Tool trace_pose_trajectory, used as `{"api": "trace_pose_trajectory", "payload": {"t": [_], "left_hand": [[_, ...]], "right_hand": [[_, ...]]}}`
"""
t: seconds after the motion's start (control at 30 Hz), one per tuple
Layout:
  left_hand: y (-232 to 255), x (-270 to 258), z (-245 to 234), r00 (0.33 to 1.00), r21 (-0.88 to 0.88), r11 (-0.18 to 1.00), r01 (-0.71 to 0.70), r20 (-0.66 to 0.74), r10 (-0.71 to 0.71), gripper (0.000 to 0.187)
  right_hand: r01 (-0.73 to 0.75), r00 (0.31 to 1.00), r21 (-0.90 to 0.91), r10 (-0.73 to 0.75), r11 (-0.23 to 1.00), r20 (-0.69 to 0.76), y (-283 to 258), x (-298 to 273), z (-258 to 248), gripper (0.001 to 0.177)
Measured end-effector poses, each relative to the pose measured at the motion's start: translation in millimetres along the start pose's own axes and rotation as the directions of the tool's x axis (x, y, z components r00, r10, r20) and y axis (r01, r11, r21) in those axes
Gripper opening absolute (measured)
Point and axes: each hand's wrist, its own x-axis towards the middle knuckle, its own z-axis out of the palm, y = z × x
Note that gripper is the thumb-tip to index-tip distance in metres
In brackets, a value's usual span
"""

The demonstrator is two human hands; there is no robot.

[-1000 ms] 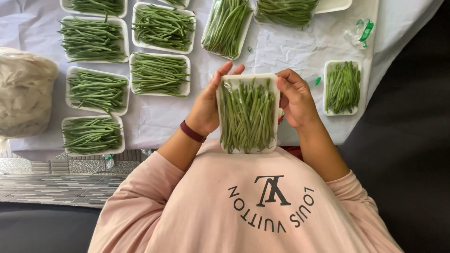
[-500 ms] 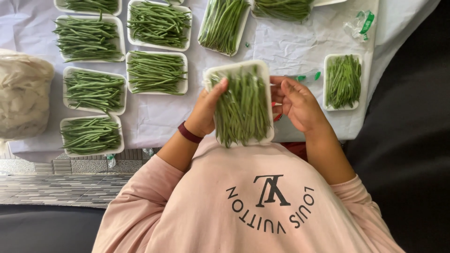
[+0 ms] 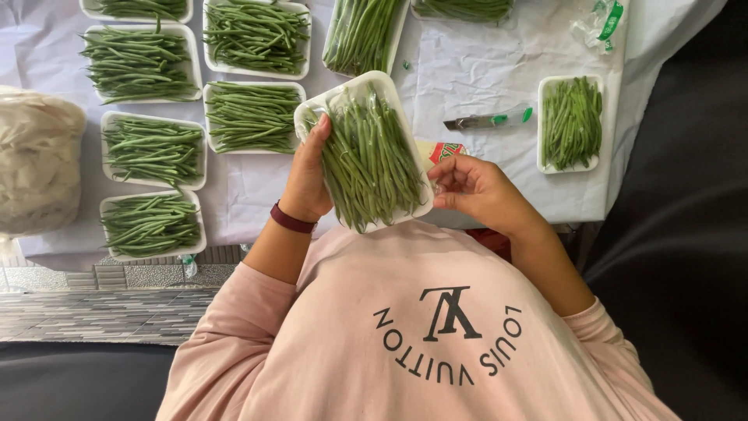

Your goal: Wrapping trays of green beans with plastic film and cutting it to size.

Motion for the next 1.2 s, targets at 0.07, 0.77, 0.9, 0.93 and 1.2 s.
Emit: {"api": "trace_pose_trajectory", "payload": {"t": [0.07,0.77,0.9,0.93,1.2], "left_hand": [[-0.7,-1.4,-3.8,1.0,-0.005,1.0,-0.008,-0.012,0.007,0.029],[-24.5,-22.0,-0.1,0.965,0.166,0.952,-0.258,0.084,0.247,0.022],[-22.4,-26.5,5.3,0.954,0.188,0.938,-0.293,0.116,0.275,0.022],[-20.6,-27.8,7.8,0.952,0.186,0.935,-0.301,0.123,0.282,0.023],[-19.4,-29.3,7.2,0.949,0.183,0.934,-0.308,0.129,0.288,0.017]], "right_hand": [[-0.02,0.999,-0.005,0.02,1.0,-0.027,-0.9,-2.2,2.9,0.036],[0.15,0.985,0.241,-0.125,0.959,-0.116,0.3,8.2,-5.3,0.024],[0.064,0.992,0.124,-0.05,0.99,-0.114,-14.8,13.2,5.9,0.022],[0.051,0.992,0.075,-0.042,0.996,-0.117,-15.7,15.0,6.8,0.022],[0.102,0.989,0.046,-0.096,0.994,-0.108,-31.1,13.9,14.8,0.012]]}}
